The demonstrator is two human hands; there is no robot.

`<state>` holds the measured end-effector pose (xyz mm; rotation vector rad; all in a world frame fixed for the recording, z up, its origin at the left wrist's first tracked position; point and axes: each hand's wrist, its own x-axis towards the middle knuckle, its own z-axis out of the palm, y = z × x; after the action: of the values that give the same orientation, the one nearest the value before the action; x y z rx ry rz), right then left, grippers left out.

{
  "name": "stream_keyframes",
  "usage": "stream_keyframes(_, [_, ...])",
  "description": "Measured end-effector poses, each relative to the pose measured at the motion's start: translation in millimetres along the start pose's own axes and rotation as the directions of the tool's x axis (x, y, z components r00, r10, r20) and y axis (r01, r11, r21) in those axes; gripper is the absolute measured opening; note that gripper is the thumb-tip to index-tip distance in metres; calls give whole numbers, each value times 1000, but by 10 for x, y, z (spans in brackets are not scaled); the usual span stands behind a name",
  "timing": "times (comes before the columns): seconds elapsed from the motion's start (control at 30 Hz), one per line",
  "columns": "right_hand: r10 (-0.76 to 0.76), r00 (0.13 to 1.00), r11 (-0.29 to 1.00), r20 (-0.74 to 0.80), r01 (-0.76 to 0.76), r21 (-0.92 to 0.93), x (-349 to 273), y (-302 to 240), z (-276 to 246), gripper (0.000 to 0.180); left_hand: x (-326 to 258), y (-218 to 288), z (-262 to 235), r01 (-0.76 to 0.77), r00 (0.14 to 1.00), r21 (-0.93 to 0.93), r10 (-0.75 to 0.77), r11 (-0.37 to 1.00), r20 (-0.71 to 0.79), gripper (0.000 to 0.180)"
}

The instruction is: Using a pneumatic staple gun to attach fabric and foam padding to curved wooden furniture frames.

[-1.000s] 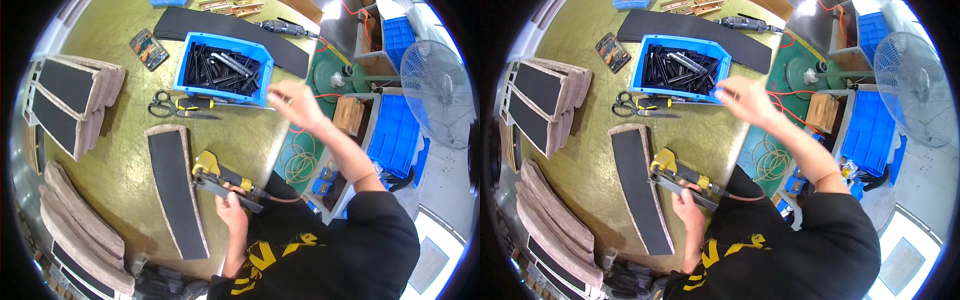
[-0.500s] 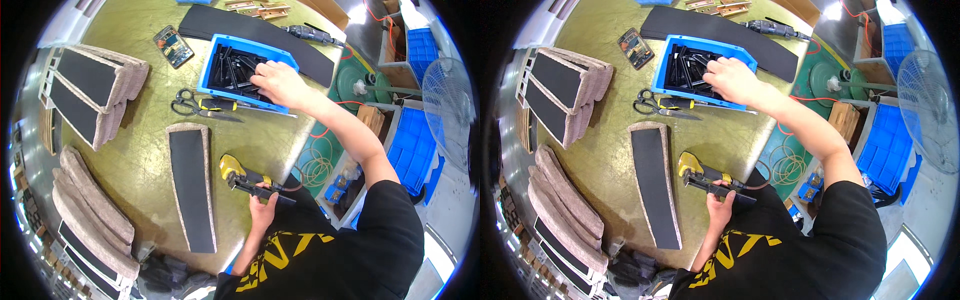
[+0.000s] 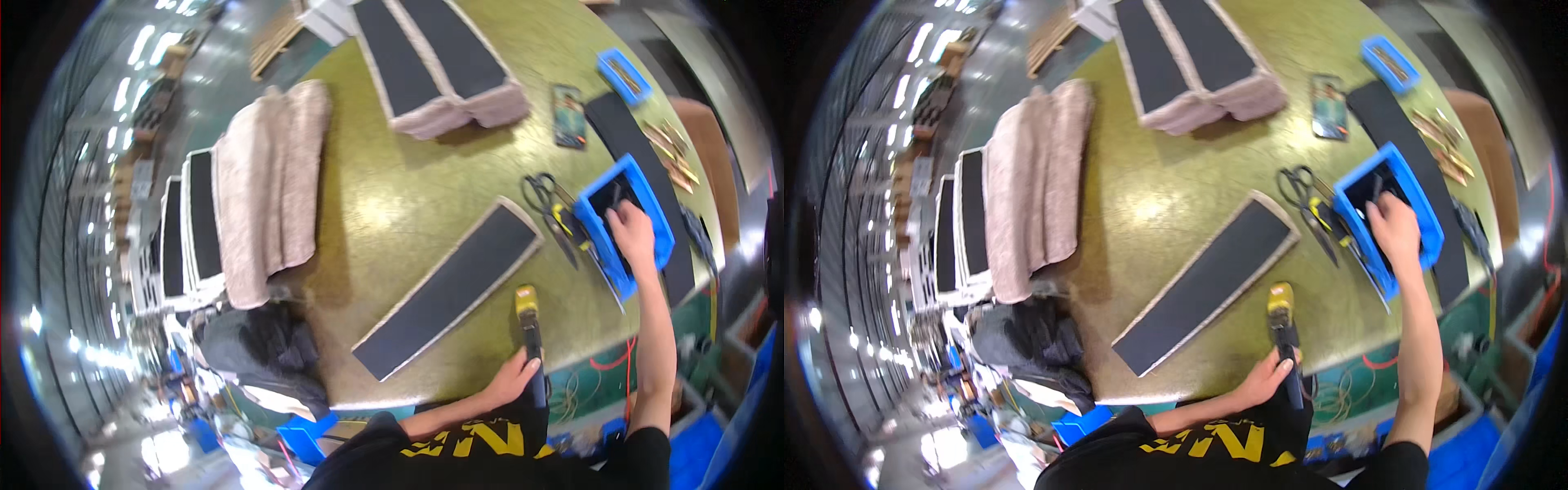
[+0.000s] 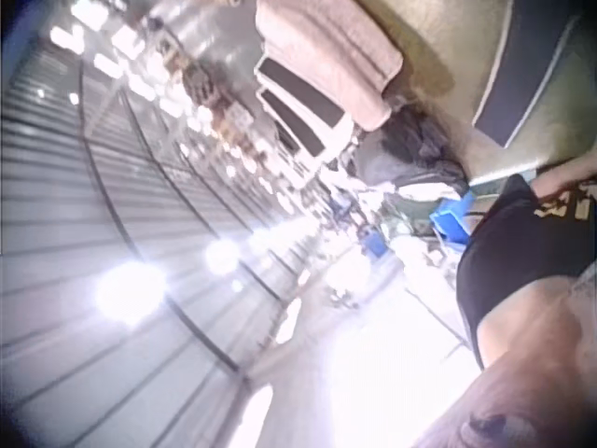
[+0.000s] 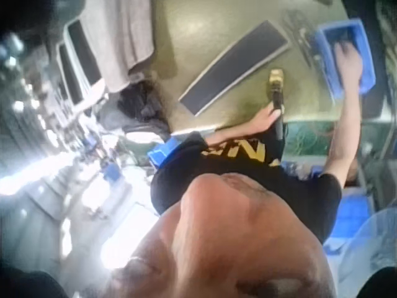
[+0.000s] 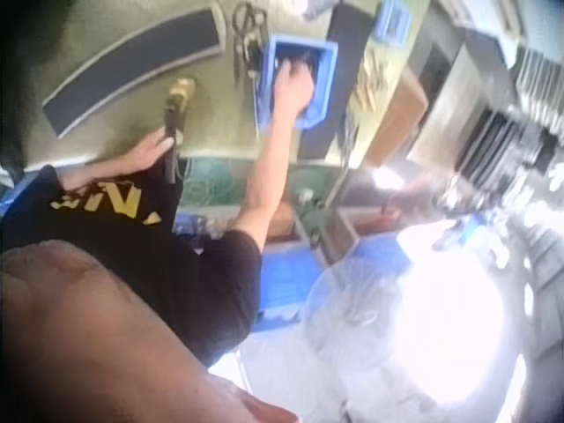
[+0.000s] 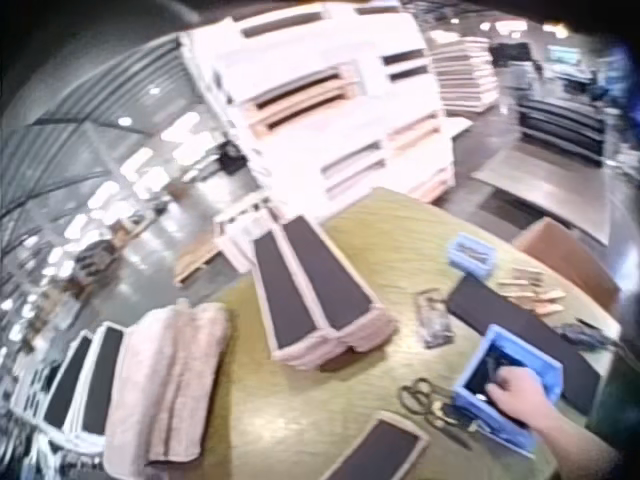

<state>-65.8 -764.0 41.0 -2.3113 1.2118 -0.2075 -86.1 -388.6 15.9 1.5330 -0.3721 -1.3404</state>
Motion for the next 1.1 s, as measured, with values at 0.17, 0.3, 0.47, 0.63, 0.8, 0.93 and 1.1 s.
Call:
stream_keyframes(0.17, [-17,970,762,-242,169,626,-191,-88,-170,17,56,26,0,-19,997,81,24,997,-68,28])
stream_keyframes(0.3, [-188,979,754,73,96,650,-1156,-398,-596,8,-15,264,87,-57,997,41,58,998,-42,55])
stream_keyframes(0.47, [-474,871,844,127,409,345,-1961,-815,-488,39,9,648,96,-166,984,-119,157,979,-85,63])
stream_keyframes(0.63, [-615,757,784,219,618,64,-1967,-1118,-438,41,26,879,26,-254,952,-43,242,966,-187,67])
stream_keyframes(0.8, [-689,708,716,158,698,-8,-1921,-1345,-325,41,0,895,4,-219,951,-71,196,973,-237,76])
stream_keyframes(0.93, [-713,676,677,187,733,-65,-1869,-1539,-249,43,46,850,10,-356,894,-35,329,934,-303,81])
stream_keyframes(1.1, [-699,619,628,358,771,-109,-1846,-1493,-289,49,-5,835,-7,-417,833,69,412,906,-369,76])
